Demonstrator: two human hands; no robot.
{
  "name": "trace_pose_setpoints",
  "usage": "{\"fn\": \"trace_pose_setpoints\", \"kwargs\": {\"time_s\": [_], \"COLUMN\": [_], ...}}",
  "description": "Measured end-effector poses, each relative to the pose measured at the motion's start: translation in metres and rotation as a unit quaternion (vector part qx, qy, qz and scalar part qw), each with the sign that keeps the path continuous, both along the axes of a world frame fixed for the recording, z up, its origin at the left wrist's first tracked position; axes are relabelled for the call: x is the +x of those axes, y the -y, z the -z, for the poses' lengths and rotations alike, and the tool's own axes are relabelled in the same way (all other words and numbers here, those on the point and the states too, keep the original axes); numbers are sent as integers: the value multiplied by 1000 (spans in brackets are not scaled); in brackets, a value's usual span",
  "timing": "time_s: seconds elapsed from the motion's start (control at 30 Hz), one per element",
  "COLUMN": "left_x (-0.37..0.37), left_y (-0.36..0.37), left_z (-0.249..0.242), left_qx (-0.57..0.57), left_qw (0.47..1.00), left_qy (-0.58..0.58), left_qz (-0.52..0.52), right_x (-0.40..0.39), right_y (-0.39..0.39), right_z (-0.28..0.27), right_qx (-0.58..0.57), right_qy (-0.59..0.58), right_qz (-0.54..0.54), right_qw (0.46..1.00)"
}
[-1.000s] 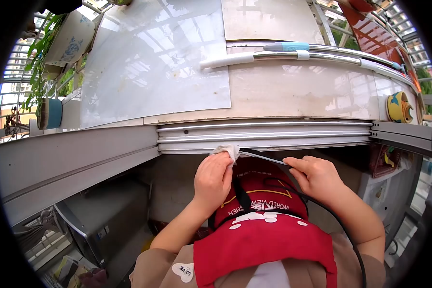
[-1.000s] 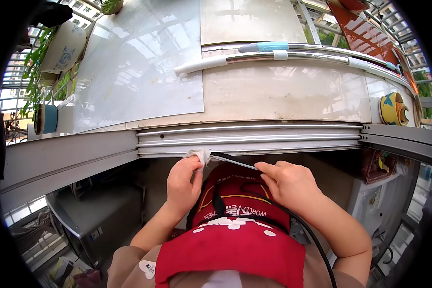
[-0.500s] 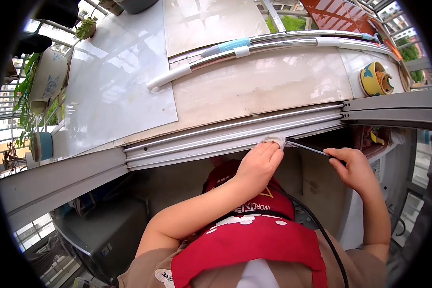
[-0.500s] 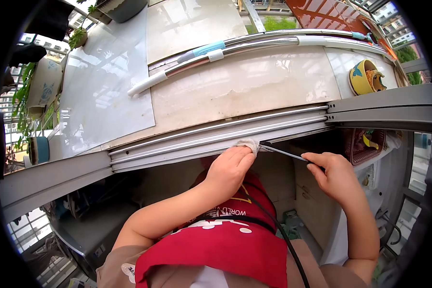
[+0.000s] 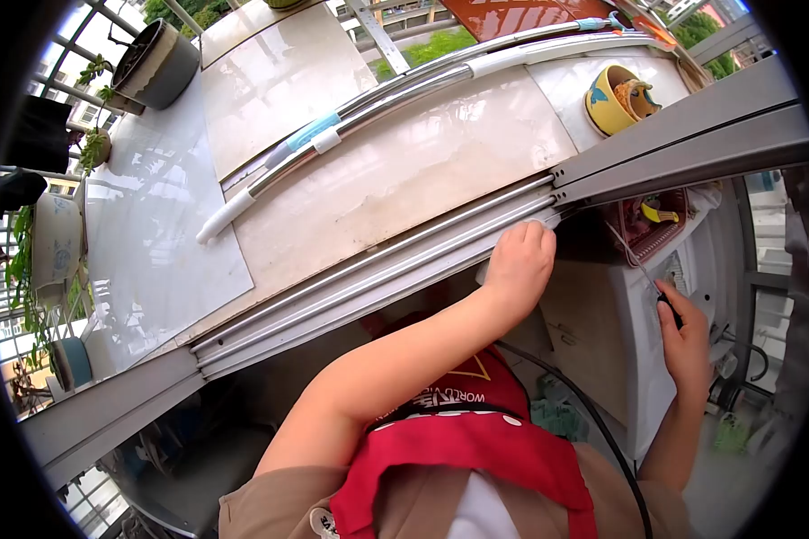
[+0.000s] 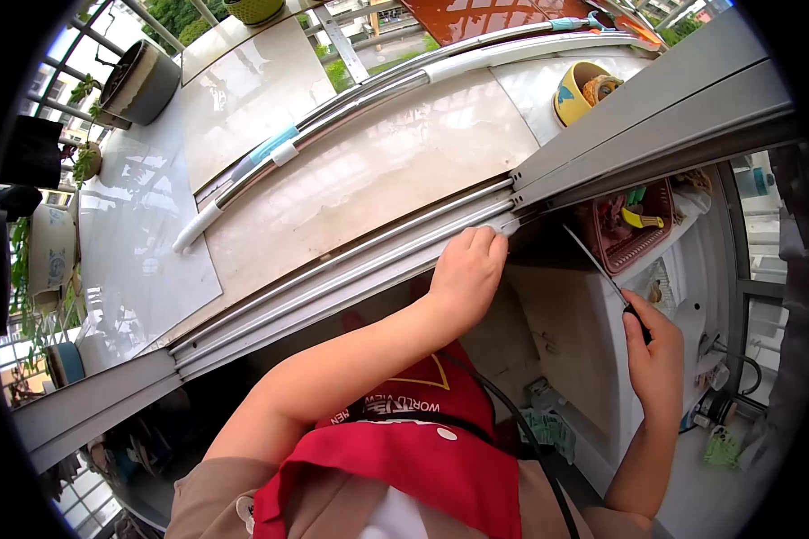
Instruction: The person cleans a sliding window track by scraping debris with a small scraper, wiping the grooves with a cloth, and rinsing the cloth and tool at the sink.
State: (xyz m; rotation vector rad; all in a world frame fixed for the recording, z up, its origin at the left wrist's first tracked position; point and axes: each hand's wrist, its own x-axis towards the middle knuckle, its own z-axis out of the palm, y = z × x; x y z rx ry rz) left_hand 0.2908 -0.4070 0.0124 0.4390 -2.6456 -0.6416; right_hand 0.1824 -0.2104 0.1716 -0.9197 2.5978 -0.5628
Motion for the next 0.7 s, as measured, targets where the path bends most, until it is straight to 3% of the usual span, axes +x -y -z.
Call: {"fn": "trace_pose_setpoints", "kwargs": {"time_s": [0.1,0.2,0.23,0.3,0.43,0.47,0.57,0.63,0.7], "left_x": [-15,-8,-1,13,45,50,53,36,8], "left_y": [-13,-4,-1,5,21,27,38,38,31], "left_z": [7,3,1,-1,-15,-16,-22,-32,-29], "left_qx": [-87,-49,-42,-40,-11,-10,72,126,157], "left_qw": [996,998,998,998,997,997,996,981,974], "left_qy": [-32,-4,5,16,54,55,28,-144,-163], "left_qz": [-16,24,37,51,53,55,45,31,31], "right_x": [4,15,15,15,15,14,13,16,20], "right_y": [-5,12,18,26,28,23,9,4,0], "right_z": [5,17,25,38,27,28,36,40,43], "right_qx": [-12,-19,-21,3,31,-7,-53,-60,-83], "right_qy": [57,124,122,-12,20,55,111,133,156], "right_qz": [23,51,59,-41,-20,14,76,104,119], "right_qw": [998,991,991,999,999,998,990,984,977]}}
